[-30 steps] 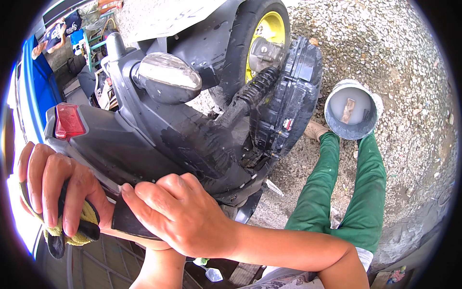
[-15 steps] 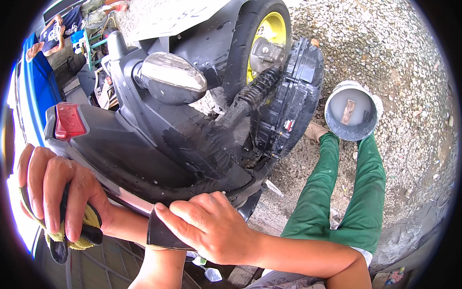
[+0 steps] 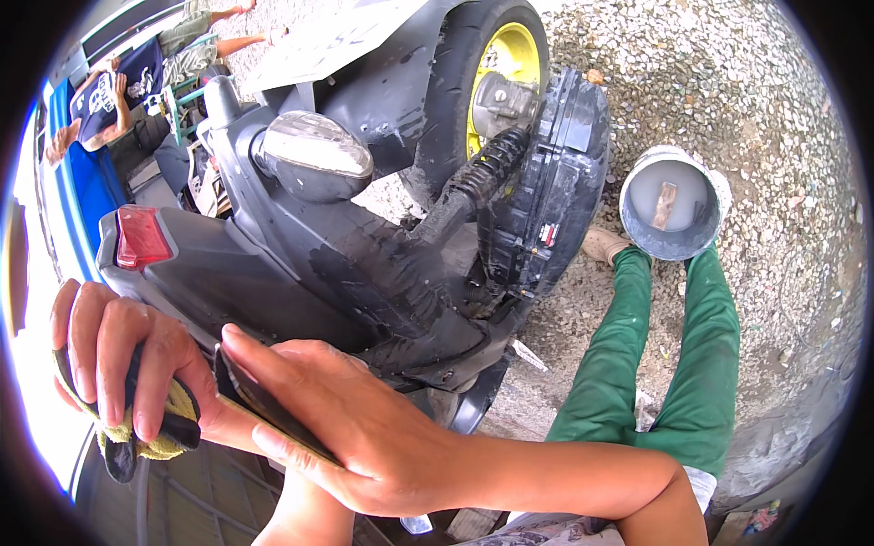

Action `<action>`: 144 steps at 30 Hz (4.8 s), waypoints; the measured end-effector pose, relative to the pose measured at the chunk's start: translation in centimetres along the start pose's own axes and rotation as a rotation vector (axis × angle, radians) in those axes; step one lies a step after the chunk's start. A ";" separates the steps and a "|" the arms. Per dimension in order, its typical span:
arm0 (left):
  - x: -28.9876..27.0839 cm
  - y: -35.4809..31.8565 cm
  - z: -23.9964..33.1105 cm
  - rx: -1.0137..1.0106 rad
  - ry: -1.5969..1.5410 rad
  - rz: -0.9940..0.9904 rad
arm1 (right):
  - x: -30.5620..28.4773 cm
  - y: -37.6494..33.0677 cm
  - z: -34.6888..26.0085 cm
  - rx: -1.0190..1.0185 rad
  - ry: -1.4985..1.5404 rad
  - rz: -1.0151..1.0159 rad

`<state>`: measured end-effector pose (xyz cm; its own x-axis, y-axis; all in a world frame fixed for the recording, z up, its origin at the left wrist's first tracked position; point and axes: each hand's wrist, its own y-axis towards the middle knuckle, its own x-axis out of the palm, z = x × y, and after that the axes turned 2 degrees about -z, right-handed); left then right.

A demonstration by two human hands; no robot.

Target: The person cleans the side panel of a black motorcycle using a green cloth and a small black scraper. They repeatedly wipe the surface and scrape off residue, occasionally dipping the cloth into a bucket of water on the ground.

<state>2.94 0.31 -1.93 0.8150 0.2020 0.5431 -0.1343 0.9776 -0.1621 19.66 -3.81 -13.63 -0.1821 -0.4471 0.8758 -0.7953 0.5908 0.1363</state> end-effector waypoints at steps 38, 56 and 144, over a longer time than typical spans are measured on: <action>-1.5 -1.7 -0.1 0.249 0.119 0.138 | -69.1 -48.4 21.2 0.765 -1.762 0.630; 1.9 -0.5 -2.0 0.253 0.156 0.112 | -36.8 -28.2 6.5 0.891 -0.753 0.740; 0.4 5.4 4.6 -0.088 0.330 0.115 | 4.0 -0.7 -3.6 0.247 -0.729 0.161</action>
<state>-0.08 5.96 1.16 0.9375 0.2667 0.2237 -0.1988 0.9377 -0.2848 21.57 -3.59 -8.51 -0.5713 -0.7470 0.3399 -0.8169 0.5575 -0.1480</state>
